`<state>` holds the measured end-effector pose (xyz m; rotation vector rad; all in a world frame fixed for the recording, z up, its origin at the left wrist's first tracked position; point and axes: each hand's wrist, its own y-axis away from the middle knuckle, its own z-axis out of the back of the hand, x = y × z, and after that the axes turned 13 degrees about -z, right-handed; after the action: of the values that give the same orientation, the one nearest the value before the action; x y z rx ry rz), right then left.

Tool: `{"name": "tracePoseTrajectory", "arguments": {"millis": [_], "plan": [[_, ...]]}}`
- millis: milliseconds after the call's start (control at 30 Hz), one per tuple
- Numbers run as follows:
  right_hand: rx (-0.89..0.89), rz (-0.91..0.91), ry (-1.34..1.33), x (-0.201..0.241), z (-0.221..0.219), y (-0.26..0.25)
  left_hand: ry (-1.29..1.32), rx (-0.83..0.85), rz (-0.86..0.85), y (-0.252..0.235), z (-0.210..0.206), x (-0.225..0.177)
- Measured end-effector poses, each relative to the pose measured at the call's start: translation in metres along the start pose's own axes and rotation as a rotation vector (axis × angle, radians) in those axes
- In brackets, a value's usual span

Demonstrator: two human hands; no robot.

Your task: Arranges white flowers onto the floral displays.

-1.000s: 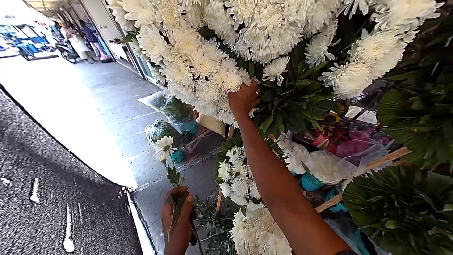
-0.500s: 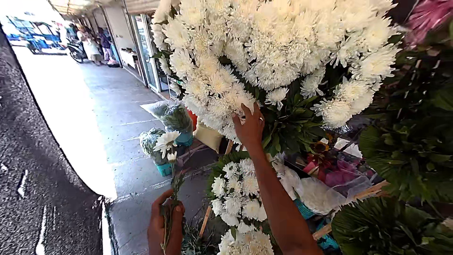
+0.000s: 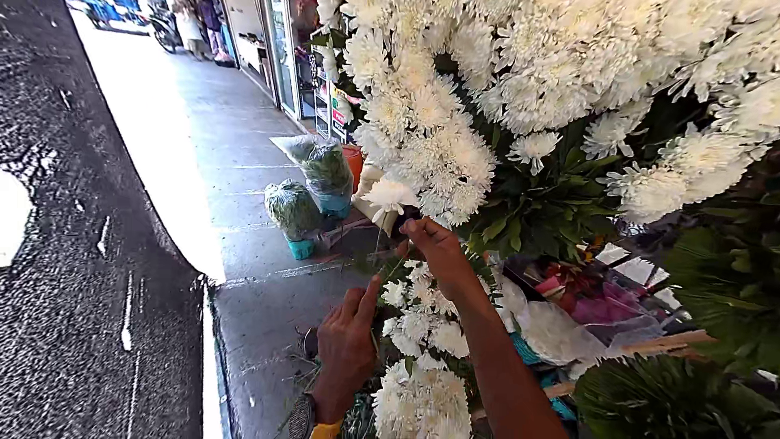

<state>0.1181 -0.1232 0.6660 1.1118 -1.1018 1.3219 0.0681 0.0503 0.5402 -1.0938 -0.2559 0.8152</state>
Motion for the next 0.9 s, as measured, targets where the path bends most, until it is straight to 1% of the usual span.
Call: {"name": "tracePoseTrajectory", "arguments": {"millis": [67, 167, 233, 300, 333, 400, 433, 467, 500, 567, 633, 700, 767, 833, 900], "plan": [[-0.001, -0.07, 0.025, 0.0, -0.001, -0.007, -0.007, 0.027, -0.034, 0.0, -0.004, 0.001], [-0.017, -0.021, -0.003, -0.006, -0.006, -0.015, 0.03, 0.079, -0.044, 0.003, -0.01, 0.007], [-0.04, 0.049, 0.06, -0.012, -0.01, -0.015, 0.14, 0.109, 0.044, 0.007, -0.011, 0.011], [-0.166, 0.161, 0.21, -0.024, -0.017, -0.007, 0.322, 0.139, 0.223, 0.007, -0.012, 0.018], [-0.212, 0.227, 0.237, -0.033, -0.022, 0.001, 0.417, 0.124, 0.31, 0.007, -0.013, 0.023], [-0.284, 0.31, 0.167, -0.051, -0.035, 0.02, 0.576, 0.053, 0.449, 0.001, -0.015, 0.033], [-0.321, 0.347, 0.077, -0.057, -0.04, 0.026, 0.622, 0.02, 0.51, -0.003, -0.016, 0.037], [-0.321, 0.372, -0.057, -0.061, -0.042, 0.028, 0.651, -0.002, 0.55, -0.006, -0.018, 0.043], [-0.271, 0.388, -0.232, -0.063, -0.042, 0.026, 0.68, -0.004, 0.561, -0.008, -0.022, 0.048], [-0.165, 0.303, -0.467, -0.057, -0.041, 0.025, 0.791, 0.037, 0.488, -0.011, -0.026, 0.054], [-0.079, 0.154, -0.572, -0.054, -0.039, 0.024, 0.948, 0.086, 0.409, -0.018, -0.029, 0.047], [-0.03, 0.038, -0.599, -0.055, -0.038, 0.024, 1.05, 0.095, 0.373, -0.025, -0.031, 0.035], [0.002, -0.04, -0.581, -0.054, -0.034, 0.024, 1.048, 0.078, 0.365, -0.03, -0.036, 0.029], [0.012, -0.09, -0.552, -0.053, -0.028, 0.023, 1.049, 0.069, 0.369, -0.029, -0.042, 0.028], [-0.028, -0.108, -0.518, -0.053, -0.02, 0.02, 1.062, 0.093, 0.388, -0.021, -0.043, 0.028]]}}
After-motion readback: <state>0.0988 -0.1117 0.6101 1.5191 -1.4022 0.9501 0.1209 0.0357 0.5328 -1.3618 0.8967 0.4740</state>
